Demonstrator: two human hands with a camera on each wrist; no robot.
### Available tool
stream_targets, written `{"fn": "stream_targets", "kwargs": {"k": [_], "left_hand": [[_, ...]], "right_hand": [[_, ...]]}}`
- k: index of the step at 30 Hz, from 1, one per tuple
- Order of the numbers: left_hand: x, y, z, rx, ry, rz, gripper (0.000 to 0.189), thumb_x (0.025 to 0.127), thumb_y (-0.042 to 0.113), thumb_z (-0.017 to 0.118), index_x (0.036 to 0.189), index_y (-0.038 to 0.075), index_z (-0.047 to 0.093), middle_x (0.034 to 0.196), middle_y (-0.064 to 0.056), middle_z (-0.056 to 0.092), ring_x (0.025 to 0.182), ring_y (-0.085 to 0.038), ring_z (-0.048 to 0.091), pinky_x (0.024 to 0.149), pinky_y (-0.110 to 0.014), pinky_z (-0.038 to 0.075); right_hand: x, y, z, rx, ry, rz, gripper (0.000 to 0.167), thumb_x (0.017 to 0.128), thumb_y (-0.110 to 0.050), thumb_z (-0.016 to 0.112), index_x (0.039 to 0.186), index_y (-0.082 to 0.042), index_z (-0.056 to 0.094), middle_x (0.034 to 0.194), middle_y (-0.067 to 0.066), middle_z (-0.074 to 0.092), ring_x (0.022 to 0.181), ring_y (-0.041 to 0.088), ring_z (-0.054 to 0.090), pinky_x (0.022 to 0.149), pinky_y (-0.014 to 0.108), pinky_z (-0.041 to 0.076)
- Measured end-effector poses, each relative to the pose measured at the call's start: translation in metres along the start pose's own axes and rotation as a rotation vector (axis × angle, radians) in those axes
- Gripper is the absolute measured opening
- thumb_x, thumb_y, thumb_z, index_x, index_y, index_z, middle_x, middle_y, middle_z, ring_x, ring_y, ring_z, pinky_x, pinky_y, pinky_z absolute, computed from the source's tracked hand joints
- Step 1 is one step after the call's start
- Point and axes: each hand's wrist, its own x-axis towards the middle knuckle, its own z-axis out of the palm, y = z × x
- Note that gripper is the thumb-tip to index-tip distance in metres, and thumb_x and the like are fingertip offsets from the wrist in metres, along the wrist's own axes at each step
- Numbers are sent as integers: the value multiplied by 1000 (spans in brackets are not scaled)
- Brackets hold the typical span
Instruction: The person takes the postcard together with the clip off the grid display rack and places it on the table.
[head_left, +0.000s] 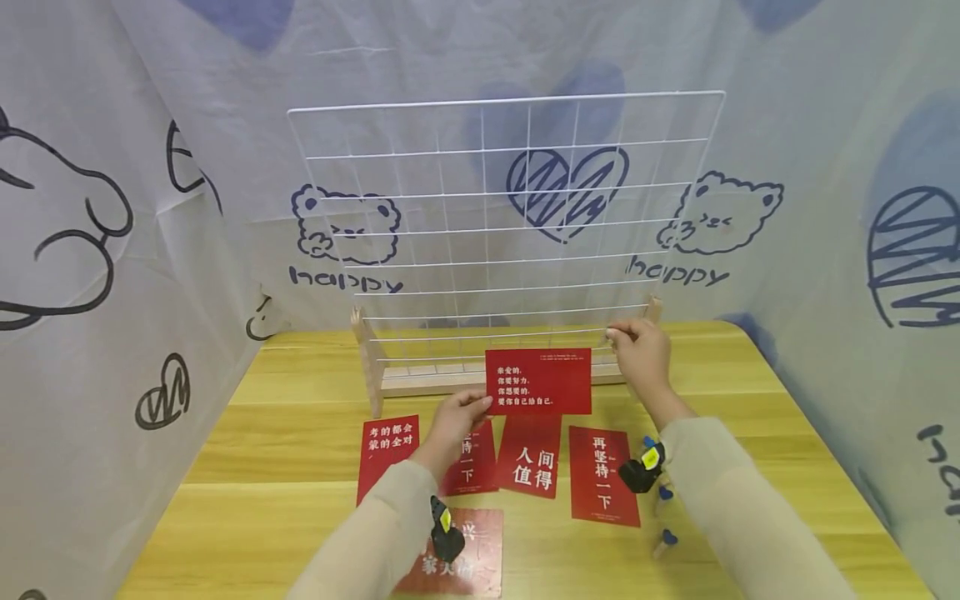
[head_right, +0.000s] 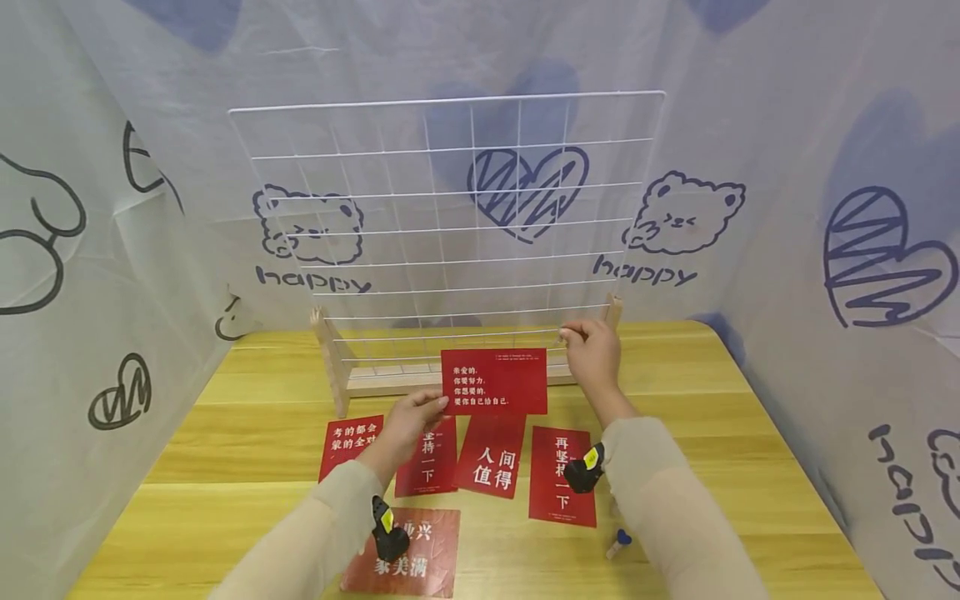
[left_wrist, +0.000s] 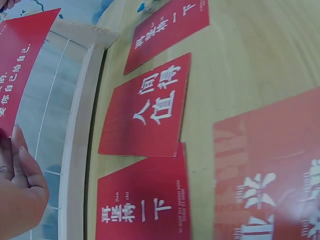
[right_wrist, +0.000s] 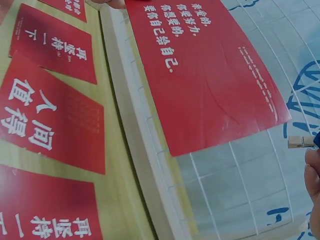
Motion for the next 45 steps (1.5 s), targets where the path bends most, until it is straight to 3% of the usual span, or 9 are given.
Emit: {"fn": "stream_targets", "kwargs": {"k": [8,20,22,28,30,32,36,38,45], "left_hand": [[-11,-14,-3,18,1,-34,27,84,12,55,105,-5,55,88,-5,57,82,-22,56,80,-35,45],[-36,-27,-7,2,-48,-47,30,84,12,55,107,-7,53,87,-4,55,75,-15,56,75,-34,46],[-40,-31,-9,9,-57,-53,31,84,14,55,107,-7,52,87,-4,55,74,-15,56,75,-34,46],[-51,-40,-14,31,-81,-81,31,84,16,56,106,-5,52,89,-5,56,72,-12,56,74,-35,46],[-55,-44,-15,29,-96,-92,31,84,16,56,106,-6,52,90,-7,56,71,-12,57,73,-35,47],[-59,-48,-14,20,-116,-102,31,83,14,56,106,-6,51,89,-7,57,72,-13,58,74,-35,47],[-68,-52,-13,10,-137,-143,27,83,12,56,103,-5,52,85,-6,56,72,-15,57,72,-33,48],[-72,-54,-12,15,-135,-166,26,82,13,57,101,-4,53,84,-5,56,70,-14,56,70,-31,48],[-78,-62,-12,38,-152,-184,25,81,12,57,100,-3,54,81,-4,56,67,-12,56,64,-27,48]], "right_hand": [[-12,8,-5,27,-30,86,10,79,-2,60,83,6,63,77,17,59,57,1,49,51,12,42],[-44,14,-18,104,-159,178,21,83,-8,57,94,9,59,82,17,60,63,8,55,58,19,48],[-48,29,-18,140,-177,179,24,83,-9,57,96,11,58,83,19,59,64,10,56,60,22,49],[-51,159,9,226,-205,161,31,80,-29,59,97,-4,62,83,9,61,69,15,59,58,22,49],[-56,183,12,181,-216,164,35,79,-36,58,98,-7,62,83,7,61,70,15,59,58,23,49],[-64,183,6,194,-237,183,34,80,-34,58,98,-6,61,82,7,61,69,15,59,56,23,49],[-82,114,-21,160,-268,306,30,82,-23,59,98,2,59,83,11,61,70,18,59,62,31,50],[-88,99,-30,193,-289,330,29,83,-20,58,98,4,59,82,11,61,70,17,59,63,32,50],[-98,179,-18,146,-230,310,39,77,-41,58,98,-8,60,85,7,60,72,18,59,59,25,50]]}}
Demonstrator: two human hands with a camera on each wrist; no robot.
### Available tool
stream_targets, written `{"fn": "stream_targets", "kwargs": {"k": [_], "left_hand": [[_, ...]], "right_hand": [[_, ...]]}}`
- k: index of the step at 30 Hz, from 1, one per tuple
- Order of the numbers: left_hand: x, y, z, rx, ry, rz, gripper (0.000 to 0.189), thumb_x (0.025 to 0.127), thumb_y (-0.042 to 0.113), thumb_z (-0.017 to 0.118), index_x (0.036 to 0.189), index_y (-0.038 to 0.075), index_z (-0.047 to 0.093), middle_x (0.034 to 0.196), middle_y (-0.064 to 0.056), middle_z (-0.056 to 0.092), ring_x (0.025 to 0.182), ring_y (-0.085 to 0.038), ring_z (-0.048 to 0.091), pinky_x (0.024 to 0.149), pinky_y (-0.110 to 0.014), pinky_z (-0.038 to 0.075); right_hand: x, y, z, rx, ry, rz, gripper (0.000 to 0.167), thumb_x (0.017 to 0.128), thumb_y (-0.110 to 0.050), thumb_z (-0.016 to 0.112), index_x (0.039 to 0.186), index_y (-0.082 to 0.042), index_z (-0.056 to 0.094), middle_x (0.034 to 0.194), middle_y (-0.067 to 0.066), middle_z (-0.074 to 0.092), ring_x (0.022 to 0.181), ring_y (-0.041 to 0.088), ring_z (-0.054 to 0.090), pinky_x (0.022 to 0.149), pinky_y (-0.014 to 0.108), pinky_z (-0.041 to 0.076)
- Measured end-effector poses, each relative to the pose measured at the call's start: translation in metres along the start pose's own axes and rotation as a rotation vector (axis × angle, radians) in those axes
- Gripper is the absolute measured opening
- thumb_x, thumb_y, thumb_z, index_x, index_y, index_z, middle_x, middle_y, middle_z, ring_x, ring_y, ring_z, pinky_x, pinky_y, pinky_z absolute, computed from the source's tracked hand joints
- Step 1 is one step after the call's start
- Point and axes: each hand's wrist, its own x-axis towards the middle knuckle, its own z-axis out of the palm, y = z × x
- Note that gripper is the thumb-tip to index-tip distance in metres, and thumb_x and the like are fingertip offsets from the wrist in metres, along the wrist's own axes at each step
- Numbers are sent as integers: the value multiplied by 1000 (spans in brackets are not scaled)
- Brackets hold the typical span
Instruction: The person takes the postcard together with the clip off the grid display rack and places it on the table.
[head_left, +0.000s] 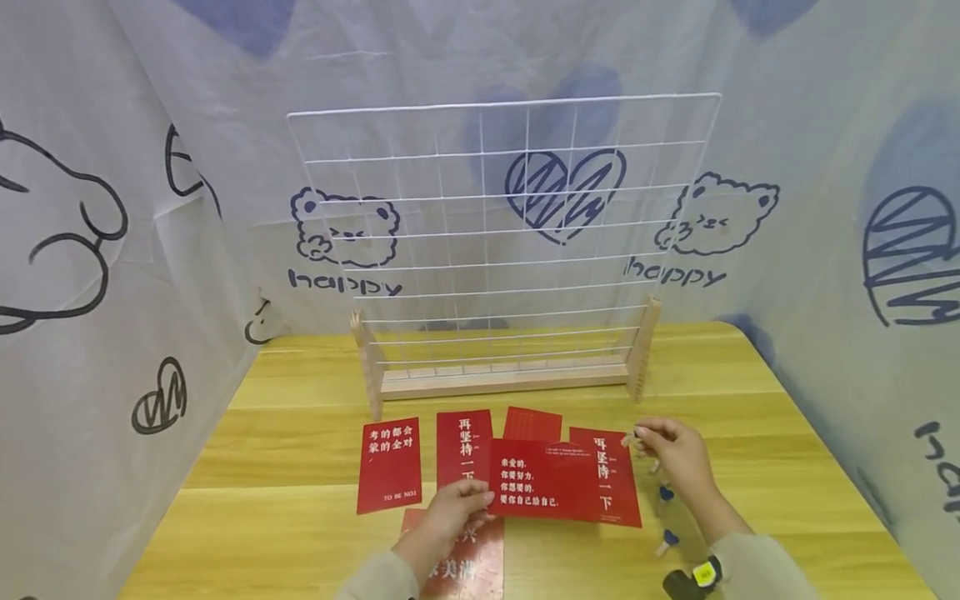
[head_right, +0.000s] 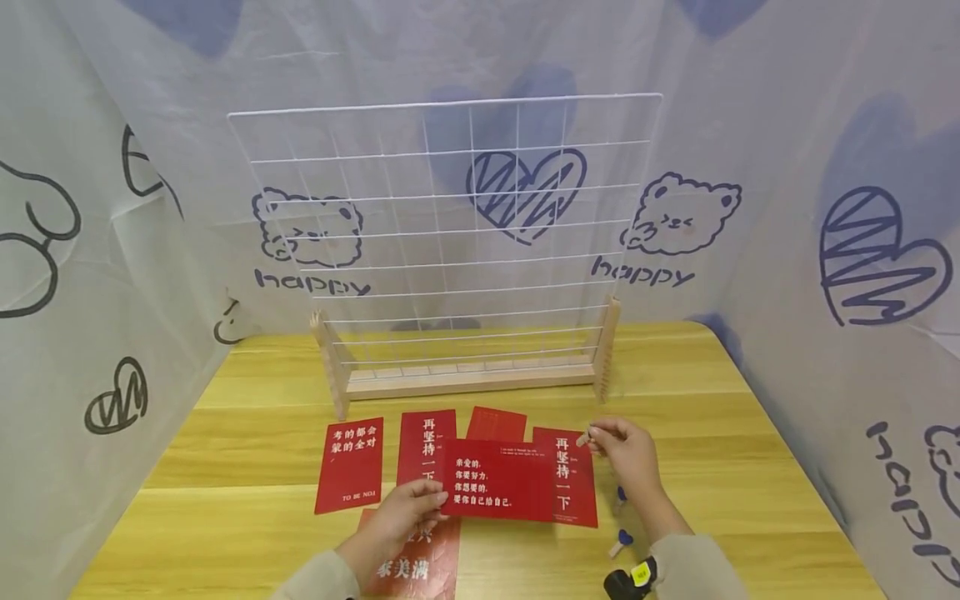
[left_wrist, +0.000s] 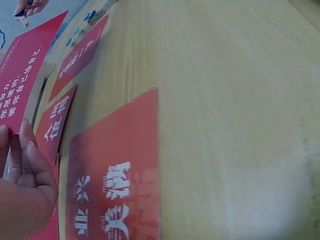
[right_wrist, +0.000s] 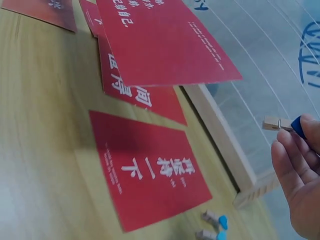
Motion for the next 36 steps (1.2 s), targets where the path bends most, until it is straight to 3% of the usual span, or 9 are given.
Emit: {"fn": "stream_targets", "kwargs": {"k": [10,14,19,25,30,36], "left_hand": [[0,-6,2,16,-72,4,17,80,9,58,93,-2,56,77,-3,60,64,-11,58,60,-25,49],[-1,-9,3,0,-95,-13,13,79,7,58,89,-1,57,73,-3,60,61,-10,58,58,-24,49],[0,-13,4,9,-125,-22,15,80,5,56,91,-4,56,69,-3,60,60,-11,58,59,-27,48],[0,-14,6,36,-170,-35,15,79,5,56,90,-5,56,69,-3,61,62,-13,59,59,-26,48],[-5,-10,9,59,-207,-61,12,79,5,57,87,-4,56,69,-3,61,61,-11,58,57,-23,47],[-8,-10,12,101,-204,-92,8,78,5,58,83,-1,56,67,-3,60,58,-10,57,56,-23,48]], "right_hand": [[-30,-9,-31,84,-96,107,46,79,-36,59,104,3,56,85,7,62,71,15,61,62,26,50],[-45,-16,-43,95,-115,183,52,78,-36,61,106,7,53,83,2,63,71,13,61,64,24,50],[-66,-40,-55,106,-127,320,62,76,-33,65,112,14,46,81,-1,62,71,11,60,66,25,49],[-83,-62,-62,43,-142,419,44,81,-19,60,106,15,49,76,2,61,68,12,59,63,24,50],[-87,-54,-66,12,-155,453,33,81,-15,59,97,14,54,71,3,60,64,13,59,60,25,50],[-89,-44,-66,39,-190,494,29,81,-10,58,94,15,53,70,6,61,64,17,60,61,30,51]]}}
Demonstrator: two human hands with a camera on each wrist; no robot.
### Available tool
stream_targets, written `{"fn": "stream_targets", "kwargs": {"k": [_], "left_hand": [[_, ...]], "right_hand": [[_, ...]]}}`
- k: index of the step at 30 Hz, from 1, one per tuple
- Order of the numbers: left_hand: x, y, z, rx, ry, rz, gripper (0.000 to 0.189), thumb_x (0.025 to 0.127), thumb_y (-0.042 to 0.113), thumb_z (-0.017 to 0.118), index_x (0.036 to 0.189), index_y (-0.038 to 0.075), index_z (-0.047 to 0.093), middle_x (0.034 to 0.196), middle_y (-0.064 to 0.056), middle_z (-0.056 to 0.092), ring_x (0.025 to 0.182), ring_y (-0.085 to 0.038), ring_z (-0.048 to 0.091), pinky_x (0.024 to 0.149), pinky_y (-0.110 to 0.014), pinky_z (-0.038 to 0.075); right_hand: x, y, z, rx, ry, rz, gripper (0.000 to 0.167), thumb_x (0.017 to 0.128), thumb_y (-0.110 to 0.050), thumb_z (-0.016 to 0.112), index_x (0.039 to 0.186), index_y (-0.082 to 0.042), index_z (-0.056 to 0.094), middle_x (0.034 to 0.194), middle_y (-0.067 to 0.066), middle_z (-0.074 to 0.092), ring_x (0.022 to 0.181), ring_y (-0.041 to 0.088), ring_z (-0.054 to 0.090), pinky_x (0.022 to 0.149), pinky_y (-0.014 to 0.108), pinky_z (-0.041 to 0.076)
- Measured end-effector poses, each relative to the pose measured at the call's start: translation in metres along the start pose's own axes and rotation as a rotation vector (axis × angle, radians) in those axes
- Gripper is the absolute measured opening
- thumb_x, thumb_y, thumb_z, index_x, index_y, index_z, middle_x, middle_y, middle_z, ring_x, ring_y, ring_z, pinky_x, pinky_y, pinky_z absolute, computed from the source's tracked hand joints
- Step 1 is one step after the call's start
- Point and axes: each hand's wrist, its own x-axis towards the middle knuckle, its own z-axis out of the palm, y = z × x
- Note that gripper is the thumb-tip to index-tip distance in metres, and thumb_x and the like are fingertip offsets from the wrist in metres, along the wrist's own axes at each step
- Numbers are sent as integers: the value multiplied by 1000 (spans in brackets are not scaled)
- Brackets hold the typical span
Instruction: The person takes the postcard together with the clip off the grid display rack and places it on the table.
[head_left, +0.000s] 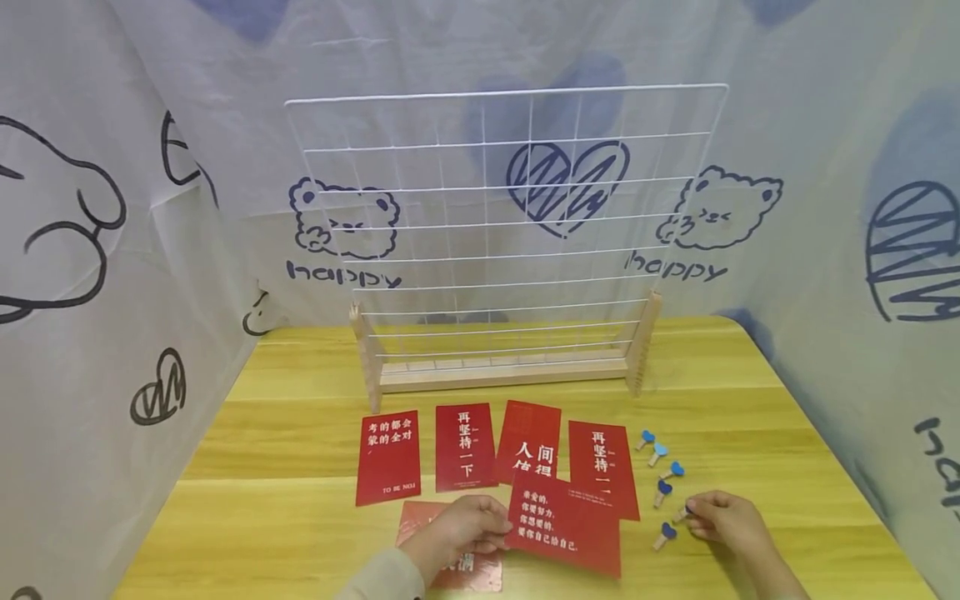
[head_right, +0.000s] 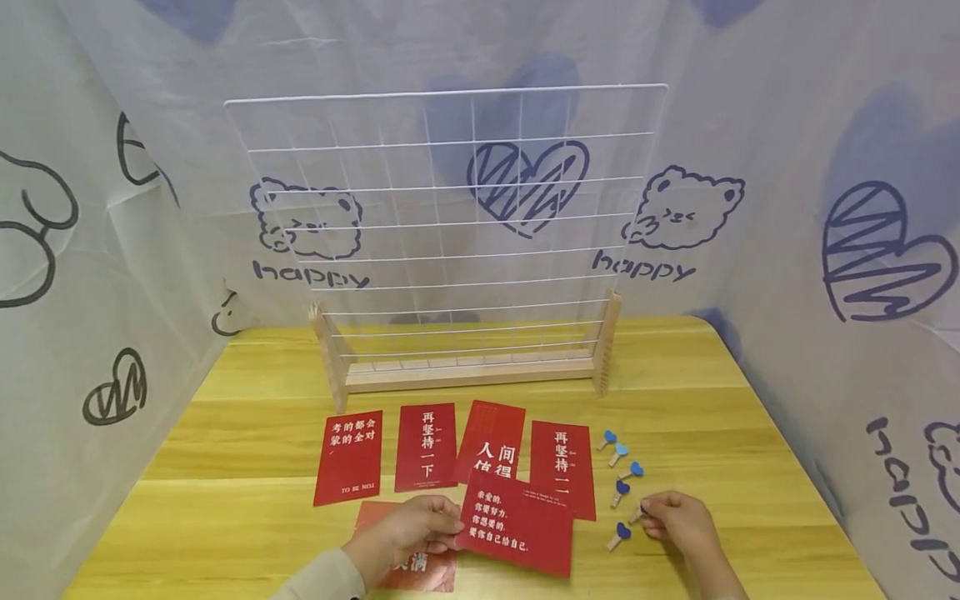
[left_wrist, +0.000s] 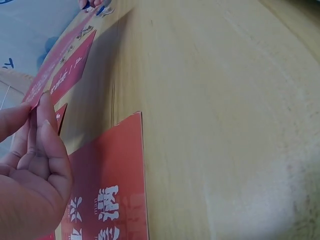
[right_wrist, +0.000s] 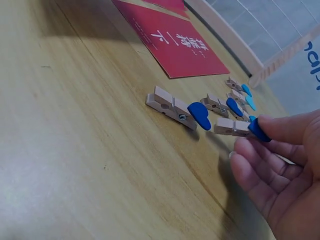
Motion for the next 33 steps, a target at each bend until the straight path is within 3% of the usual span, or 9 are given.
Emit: {"fn": "stream_targets", "kwargs": {"k": [7,15,21,33], "left_hand": [[-5,-6,7,44,9,-45,8,77,3,58,82,-3,55,65,-5,60,53,-8,55,52,-22,47],[-11,-9,24,104,74,-139,4,75,2,60,75,1,56,62,-9,61,45,-9,55,43,-18,45],[-12,-9,33,173,103,-123,7,73,-1,61,69,-2,56,57,-12,59,52,-20,61,41,-18,46],[-16,-6,38,266,133,-182,12,75,6,62,66,-1,57,53,-11,59,44,-15,58,36,-15,42]], "right_hand": [[1,-1,2,-37,-23,1,26,82,-7,56,94,16,53,70,6,59,63,16,59,61,29,50],[3,1,4,-56,-24,6,20,83,-2,53,93,15,54,69,6,59,62,16,58,59,28,50],[6,5,4,-69,-12,17,17,82,-1,52,90,14,55,68,6,58,60,15,57,57,27,50],[7,3,6,-124,2,-21,14,80,1,53,86,13,56,65,4,56,59,13,55,55,25,49]]}}
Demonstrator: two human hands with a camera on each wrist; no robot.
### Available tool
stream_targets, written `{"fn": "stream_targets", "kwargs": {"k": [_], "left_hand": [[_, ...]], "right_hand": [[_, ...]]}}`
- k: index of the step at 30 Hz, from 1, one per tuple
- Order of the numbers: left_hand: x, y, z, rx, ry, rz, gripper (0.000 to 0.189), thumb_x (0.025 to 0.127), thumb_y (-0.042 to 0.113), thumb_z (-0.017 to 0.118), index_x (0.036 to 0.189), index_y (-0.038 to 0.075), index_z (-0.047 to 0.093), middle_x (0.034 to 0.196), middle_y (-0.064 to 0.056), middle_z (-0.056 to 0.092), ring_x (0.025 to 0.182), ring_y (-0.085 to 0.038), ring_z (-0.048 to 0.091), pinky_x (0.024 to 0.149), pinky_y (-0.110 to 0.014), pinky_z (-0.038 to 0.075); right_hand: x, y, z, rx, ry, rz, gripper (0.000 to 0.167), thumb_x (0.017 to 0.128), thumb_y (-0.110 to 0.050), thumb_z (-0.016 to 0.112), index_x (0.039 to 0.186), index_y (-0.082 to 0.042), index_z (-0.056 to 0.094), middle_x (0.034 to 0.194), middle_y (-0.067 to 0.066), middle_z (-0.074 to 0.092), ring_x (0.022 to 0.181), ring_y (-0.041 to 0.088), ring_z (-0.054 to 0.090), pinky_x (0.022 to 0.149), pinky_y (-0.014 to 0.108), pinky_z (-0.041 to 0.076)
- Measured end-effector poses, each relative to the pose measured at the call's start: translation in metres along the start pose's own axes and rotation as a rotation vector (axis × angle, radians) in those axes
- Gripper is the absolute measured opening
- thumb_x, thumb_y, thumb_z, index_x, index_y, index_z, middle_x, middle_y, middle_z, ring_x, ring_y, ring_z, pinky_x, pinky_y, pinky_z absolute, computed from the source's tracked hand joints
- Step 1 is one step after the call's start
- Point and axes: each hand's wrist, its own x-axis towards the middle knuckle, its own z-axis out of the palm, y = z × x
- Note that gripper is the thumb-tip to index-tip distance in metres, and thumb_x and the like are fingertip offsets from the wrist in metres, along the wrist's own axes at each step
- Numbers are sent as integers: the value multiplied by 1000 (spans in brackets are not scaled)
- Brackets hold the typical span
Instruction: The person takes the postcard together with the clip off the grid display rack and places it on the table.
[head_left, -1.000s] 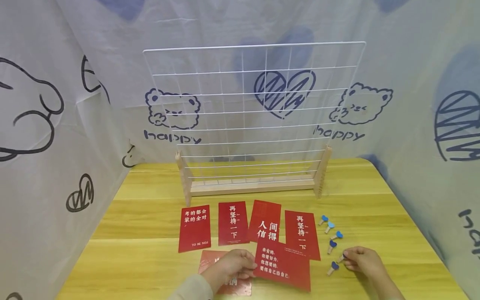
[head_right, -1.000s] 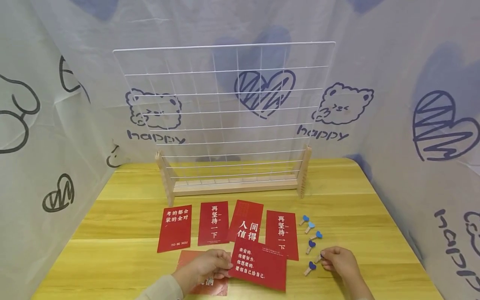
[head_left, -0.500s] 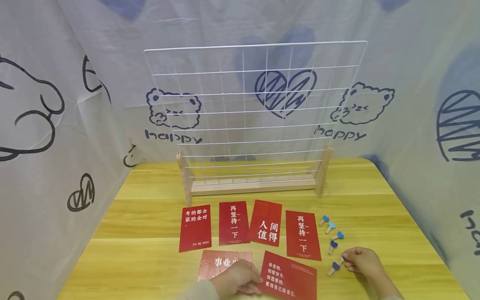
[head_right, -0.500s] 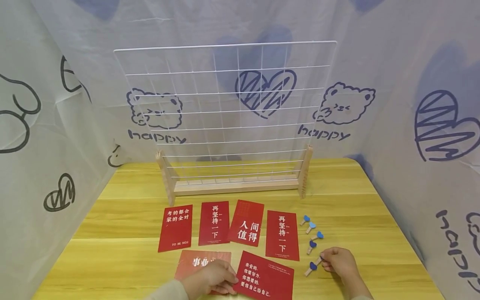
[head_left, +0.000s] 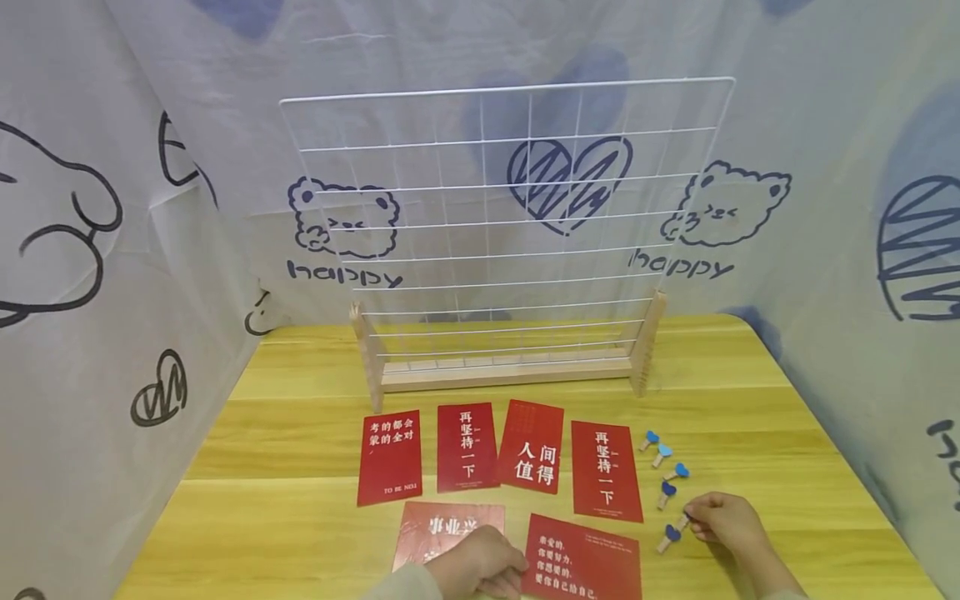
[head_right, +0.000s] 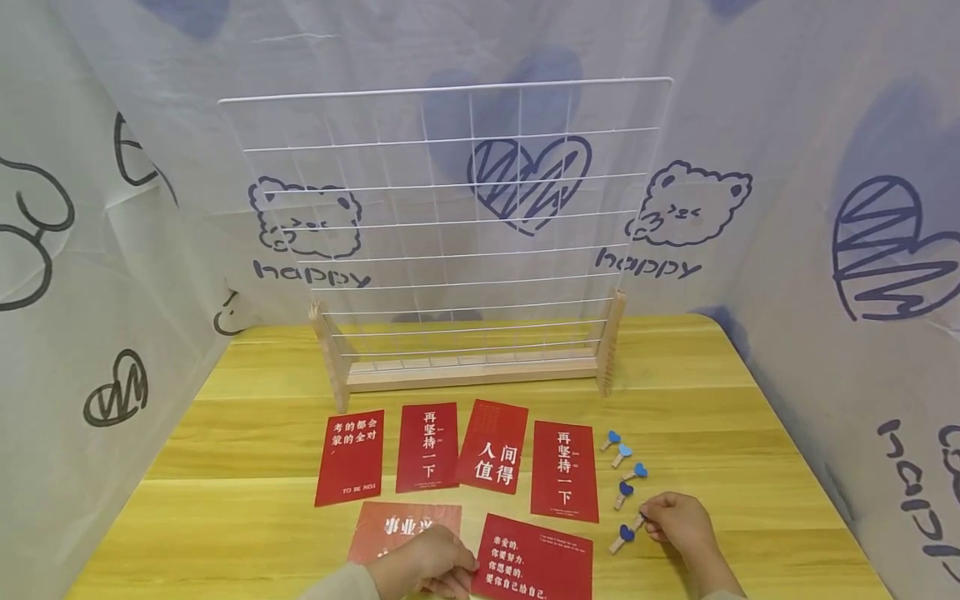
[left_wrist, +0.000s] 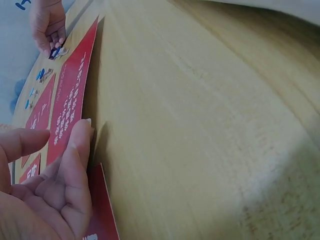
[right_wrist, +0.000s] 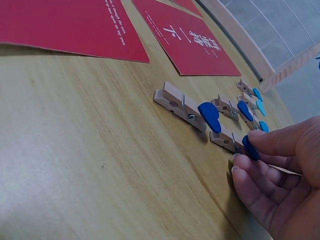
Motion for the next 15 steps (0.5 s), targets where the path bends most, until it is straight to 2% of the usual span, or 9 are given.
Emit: {"fn": "stream_targets", "kwargs": {"k": [4,7,10,15], "left_hand": [[-2,0,-1,23,-8,0,12,74,8,61,66,0,59,53,-9,59,40,-10,55,37,-16,42],[-4,1,-3,50,-34,17,12,74,10,60,66,0,60,53,-10,59,41,-11,55,38,-19,44],[-6,2,-6,77,-61,24,14,73,12,58,66,0,61,54,-10,59,42,-11,55,41,-21,46],[-2,6,-14,79,-105,23,17,75,13,57,69,-2,62,59,-11,60,48,-16,58,48,-27,49]], "right_hand": [[-3,-2,0,-49,0,1,14,80,-1,54,85,11,57,66,4,56,60,13,53,56,25,49],[-4,-3,-1,-110,-9,7,14,80,-4,54,85,9,58,68,3,56,62,14,53,58,27,49],[-6,-5,-4,-203,-28,-10,16,80,-7,54,85,8,58,71,3,56,64,16,52,59,30,48],[-7,-18,-10,-422,-48,-78,25,83,-18,50,83,6,55,70,5,52,64,18,47,54,30,42]]}}
